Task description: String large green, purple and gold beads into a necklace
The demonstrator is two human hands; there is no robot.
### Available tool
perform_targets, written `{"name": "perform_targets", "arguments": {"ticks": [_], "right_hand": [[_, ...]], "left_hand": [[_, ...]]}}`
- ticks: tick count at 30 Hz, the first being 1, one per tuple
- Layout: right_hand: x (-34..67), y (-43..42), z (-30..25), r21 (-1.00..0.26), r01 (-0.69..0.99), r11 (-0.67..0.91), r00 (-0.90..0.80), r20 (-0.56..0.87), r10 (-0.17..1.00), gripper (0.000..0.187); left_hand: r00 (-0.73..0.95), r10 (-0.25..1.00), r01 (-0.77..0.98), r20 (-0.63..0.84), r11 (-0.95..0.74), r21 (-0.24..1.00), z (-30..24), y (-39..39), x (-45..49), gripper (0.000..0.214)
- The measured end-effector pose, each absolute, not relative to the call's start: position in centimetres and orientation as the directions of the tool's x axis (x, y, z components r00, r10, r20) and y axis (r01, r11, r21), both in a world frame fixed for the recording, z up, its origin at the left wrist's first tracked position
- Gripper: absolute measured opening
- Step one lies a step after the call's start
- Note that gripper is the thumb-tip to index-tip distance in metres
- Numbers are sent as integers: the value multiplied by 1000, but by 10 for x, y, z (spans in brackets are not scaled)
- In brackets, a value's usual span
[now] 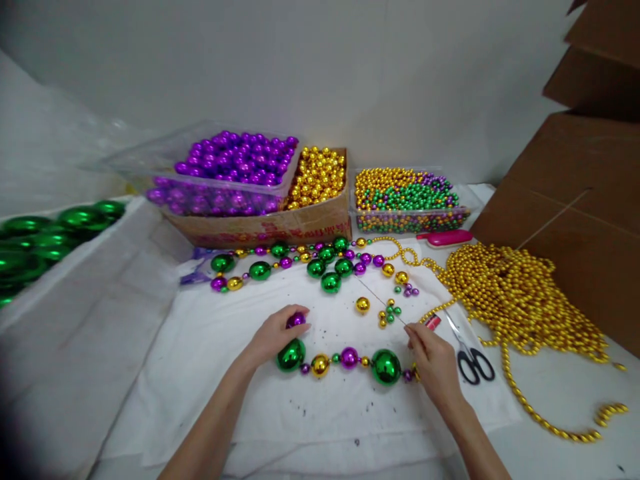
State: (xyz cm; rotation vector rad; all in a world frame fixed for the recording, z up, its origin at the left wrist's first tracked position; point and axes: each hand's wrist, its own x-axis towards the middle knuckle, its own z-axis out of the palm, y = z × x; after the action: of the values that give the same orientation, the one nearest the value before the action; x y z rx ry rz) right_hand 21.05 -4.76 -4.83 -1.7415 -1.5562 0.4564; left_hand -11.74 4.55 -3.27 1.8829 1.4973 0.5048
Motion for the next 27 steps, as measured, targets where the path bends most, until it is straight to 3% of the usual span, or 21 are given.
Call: {"name": "perform_targets", "arguments": {"ticks": [4,7,9,12,14,16,20,24,27], "right_hand": [[215,-46,-15,-752,659,-4,230,197,953,32],[215,-48,9,-822,569,-38,307,169,937,29],[211,-50,20,-901,429,-60,404,133,905,26],[205,-49,27,-996,88,2,538,49,841,26],[203,-49,27,-989,-126,83,592,-7,806,26],[205,-50,27,-964,-230,134,643,-47,764,27],[211,-55,24,-985,-141,100,762,-43,647,28],[212,-62,18,-996,-83,33,722,-37,690,30],[211,-68,18,-999,-32,-14,726,-33,687,33]], "left_hand": [[181,983,734,-19,-123,668,-16,38,-111,29],[105,991,675,85,-134,725,0,25,-90,27],[141,986,580,92,-157,799,7,16,-65,23],[350,935,443,58,-220,869,6,9,-20,19],[462,886,444,29,-260,857,0,8,8,19],[495,869,506,15,-302,808,-5,10,29,21],[417,907,687,55,-354,635,-6,19,48,23],[537,842,779,-46,-474,410,-1,37,61,21],[573,816,775,-84,-505,379,-3,51,73,19]]}}
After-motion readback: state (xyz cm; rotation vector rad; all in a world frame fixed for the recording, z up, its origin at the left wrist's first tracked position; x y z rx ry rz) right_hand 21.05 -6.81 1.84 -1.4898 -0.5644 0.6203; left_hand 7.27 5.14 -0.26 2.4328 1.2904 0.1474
